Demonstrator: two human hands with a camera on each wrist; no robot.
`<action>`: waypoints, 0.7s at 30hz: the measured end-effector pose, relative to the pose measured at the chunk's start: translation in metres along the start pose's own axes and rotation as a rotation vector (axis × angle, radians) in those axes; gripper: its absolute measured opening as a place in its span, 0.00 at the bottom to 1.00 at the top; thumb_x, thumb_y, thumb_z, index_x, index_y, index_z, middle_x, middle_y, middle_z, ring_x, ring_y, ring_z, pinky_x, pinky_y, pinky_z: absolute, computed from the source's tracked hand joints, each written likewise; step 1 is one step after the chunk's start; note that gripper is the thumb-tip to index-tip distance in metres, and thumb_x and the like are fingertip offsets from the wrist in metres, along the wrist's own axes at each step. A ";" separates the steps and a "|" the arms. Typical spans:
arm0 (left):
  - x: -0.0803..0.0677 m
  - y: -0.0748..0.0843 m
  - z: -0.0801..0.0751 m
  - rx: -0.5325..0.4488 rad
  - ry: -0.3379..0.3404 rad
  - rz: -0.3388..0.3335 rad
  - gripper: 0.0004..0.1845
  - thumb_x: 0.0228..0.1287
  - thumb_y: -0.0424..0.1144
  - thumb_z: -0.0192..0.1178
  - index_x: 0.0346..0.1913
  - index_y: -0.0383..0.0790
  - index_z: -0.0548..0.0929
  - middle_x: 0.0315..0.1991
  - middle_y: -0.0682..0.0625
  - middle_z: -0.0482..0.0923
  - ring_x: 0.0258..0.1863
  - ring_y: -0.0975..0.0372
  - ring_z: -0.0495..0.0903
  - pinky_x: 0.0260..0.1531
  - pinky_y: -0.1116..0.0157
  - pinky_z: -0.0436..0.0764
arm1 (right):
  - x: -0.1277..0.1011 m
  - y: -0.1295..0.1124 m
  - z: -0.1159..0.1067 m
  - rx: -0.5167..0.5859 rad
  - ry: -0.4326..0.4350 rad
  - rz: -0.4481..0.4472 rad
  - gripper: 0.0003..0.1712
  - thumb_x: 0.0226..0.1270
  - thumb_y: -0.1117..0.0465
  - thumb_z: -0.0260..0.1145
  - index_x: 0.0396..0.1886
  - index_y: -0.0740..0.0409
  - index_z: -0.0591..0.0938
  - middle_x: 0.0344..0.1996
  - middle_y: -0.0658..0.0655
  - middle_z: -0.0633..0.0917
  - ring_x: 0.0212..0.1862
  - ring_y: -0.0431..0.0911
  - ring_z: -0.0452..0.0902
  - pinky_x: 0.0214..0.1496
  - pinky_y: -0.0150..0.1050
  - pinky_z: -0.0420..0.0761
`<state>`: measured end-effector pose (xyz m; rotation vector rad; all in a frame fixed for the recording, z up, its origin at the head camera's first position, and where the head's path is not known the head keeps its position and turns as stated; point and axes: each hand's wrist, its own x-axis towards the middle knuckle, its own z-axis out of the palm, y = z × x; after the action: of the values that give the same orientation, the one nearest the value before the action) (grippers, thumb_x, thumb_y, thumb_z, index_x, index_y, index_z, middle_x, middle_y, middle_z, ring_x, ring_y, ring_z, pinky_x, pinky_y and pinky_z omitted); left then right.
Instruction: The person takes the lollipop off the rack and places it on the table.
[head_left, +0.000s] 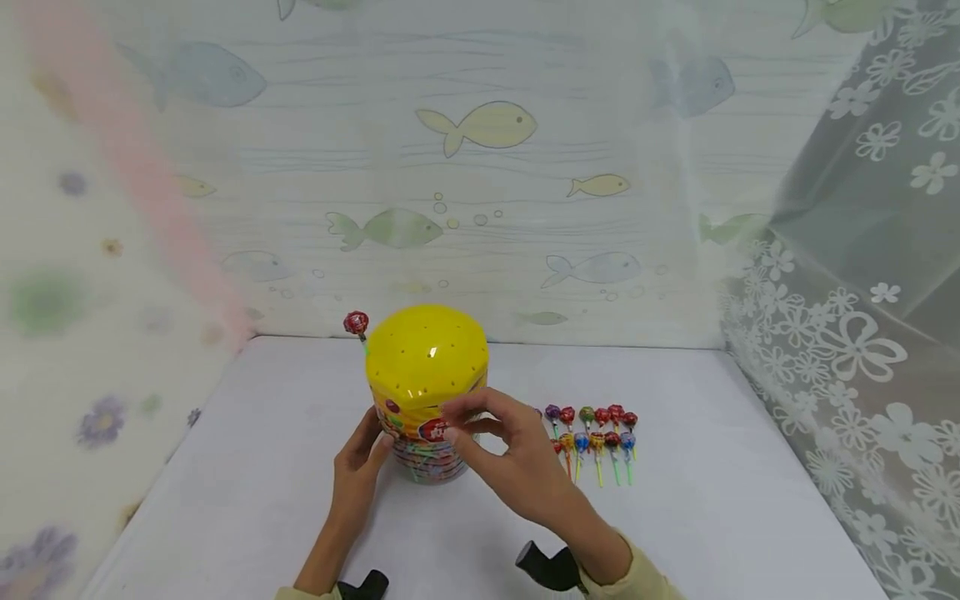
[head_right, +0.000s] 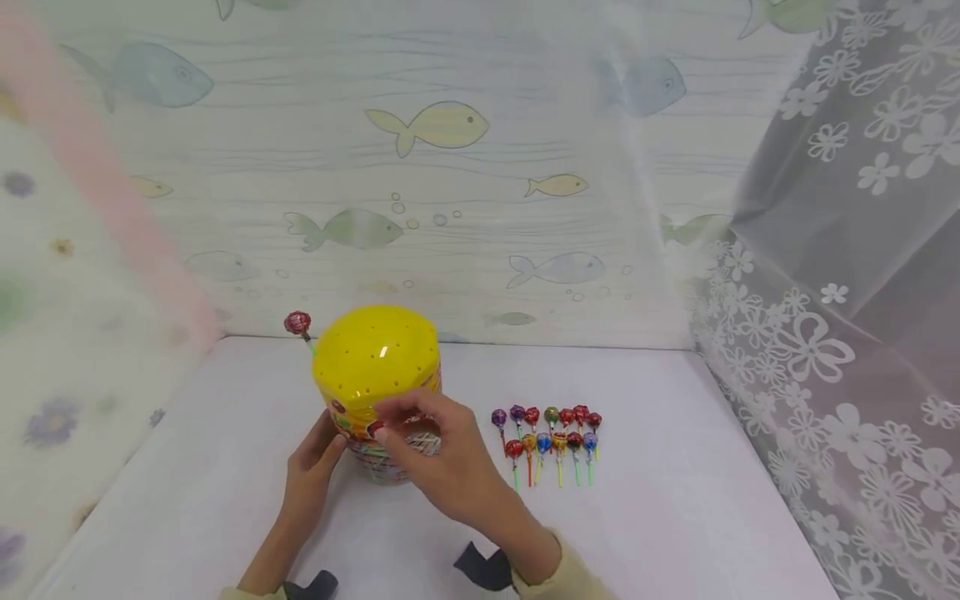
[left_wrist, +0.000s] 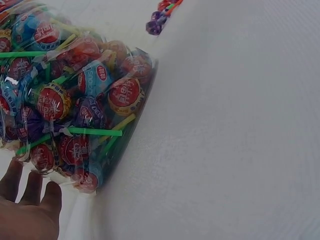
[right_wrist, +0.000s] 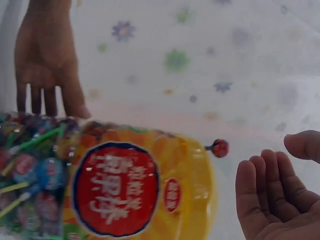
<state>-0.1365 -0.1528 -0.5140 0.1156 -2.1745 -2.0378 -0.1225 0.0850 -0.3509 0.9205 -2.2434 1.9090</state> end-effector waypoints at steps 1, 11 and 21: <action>0.000 0.000 0.000 0.000 0.000 0.001 0.32 0.79 0.42 0.54 0.81 0.44 0.58 0.78 0.46 0.63 0.77 0.56 0.62 0.61 0.82 0.69 | 0.006 -0.006 0.001 0.000 -0.021 -0.025 0.12 0.71 0.66 0.67 0.51 0.57 0.83 0.47 0.54 0.86 0.50 0.45 0.82 0.55 0.40 0.86; -0.001 0.003 -0.001 -0.011 -0.007 -0.019 0.33 0.79 0.43 0.54 0.81 0.44 0.58 0.78 0.45 0.62 0.78 0.52 0.60 0.61 0.83 0.68 | 0.089 -0.051 -0.010 -0.165 -0.277 -0.137 0.12 0.69 0.67 0.67 0.51 0.63 0.83 0.46 0.58 0.86 0.45 0.41 0.81 0.51 0.33 0.86; -0.001 0.003 0.000 -0.004 -0.004 -0.016 0.33 0.79 0.42 0.54 0.81 0.43 0.57 0.78 0.46 0.62 0.77 0.52 0.60 0.62 0.83 0.67 | 0.155 -0.034 -0.010 -0.265 -0.440 -0.045 0.19 0.66 0.68 0.69 0.56 0.65 0.81 0.49 0.58 0.85 0.49 0.45 0.82 0.54 0.30 0.85</action>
<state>-0.1356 -0.1521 -0.5112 0.1294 -2.1787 -2.0523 -0.2371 0.0303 -0.2547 1.4404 -2.5905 1.4465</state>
